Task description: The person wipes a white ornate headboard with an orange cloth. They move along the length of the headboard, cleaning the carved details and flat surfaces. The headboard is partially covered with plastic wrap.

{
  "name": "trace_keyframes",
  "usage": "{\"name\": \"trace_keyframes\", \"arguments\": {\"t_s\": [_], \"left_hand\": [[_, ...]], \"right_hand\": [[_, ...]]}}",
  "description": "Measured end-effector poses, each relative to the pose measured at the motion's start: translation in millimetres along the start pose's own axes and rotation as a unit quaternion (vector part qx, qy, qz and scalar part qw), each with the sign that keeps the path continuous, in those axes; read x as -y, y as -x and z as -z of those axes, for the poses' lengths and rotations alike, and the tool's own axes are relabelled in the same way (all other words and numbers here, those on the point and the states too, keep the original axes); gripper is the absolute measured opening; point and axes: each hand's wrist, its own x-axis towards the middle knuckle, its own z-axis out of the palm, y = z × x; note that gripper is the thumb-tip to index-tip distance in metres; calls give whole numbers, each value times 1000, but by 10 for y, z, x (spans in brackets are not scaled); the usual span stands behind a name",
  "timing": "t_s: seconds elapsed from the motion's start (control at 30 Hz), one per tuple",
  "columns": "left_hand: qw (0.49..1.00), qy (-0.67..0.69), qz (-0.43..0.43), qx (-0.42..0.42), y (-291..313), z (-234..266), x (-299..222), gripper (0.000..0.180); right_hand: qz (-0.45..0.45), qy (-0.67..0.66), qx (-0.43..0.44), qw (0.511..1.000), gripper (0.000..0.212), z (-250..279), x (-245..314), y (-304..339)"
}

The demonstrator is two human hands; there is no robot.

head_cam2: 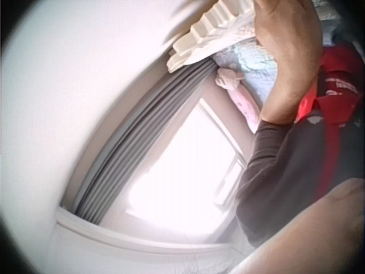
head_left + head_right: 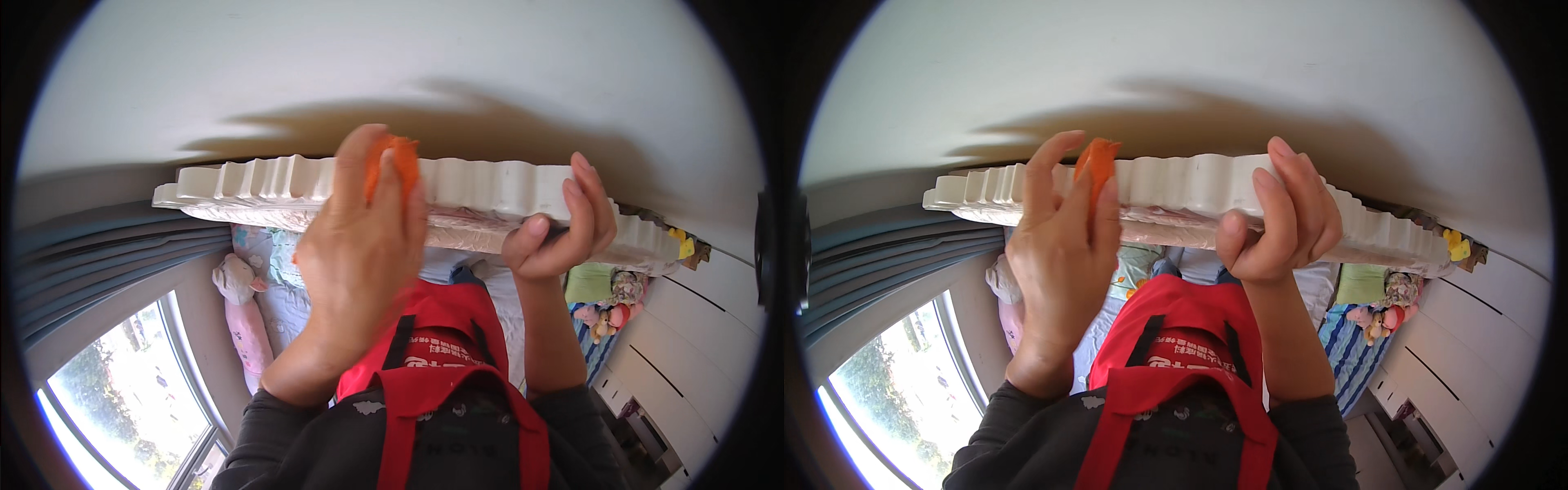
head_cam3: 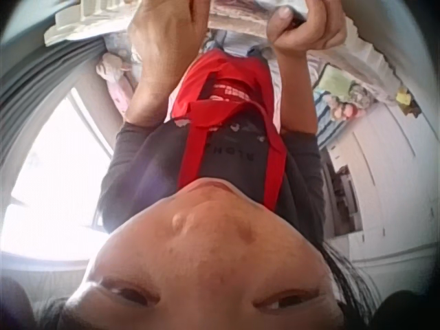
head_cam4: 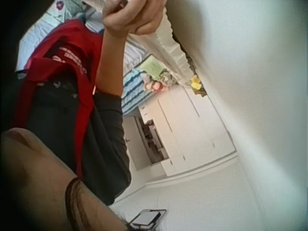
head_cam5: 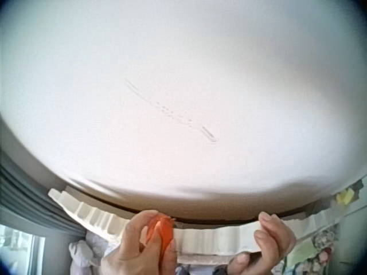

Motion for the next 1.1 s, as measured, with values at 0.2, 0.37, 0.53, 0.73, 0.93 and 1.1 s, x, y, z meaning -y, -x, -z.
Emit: {"name": "trace_keyframes", "arguments": {"t_s": [0.2, 0.37, 0.53, 0.73, 0.93, 1.1], "left_hand": [[991, 81, -96, -47, 39, -178, -233, 37], [986, -121, -100, -51, 359, -124, 471, 45], [996, -37, -59, -57, 430, 181, 810, 44], [997, 4, -71, -42, 383, 83, 862, 58], [998, -6, -42, -55, 341, 52, 848, 52], [998, 29, -13, -47, 477, 86, 824, 51]], "right_hand": [[-9, -34, -36, 999, 41, -126, 75, 46], [15, 9, -14, 1000, 38, -108, 116, 24], [19, -7, -16, 1000, 37, -140, 113, 27], [22, -6, -8, 1000, 37, -109, 81, 34], [23, -2, -10, 1000, 36, -119, 95, 1], [22, -12, -17, 1000, 35, -116, 113, 8]]}}
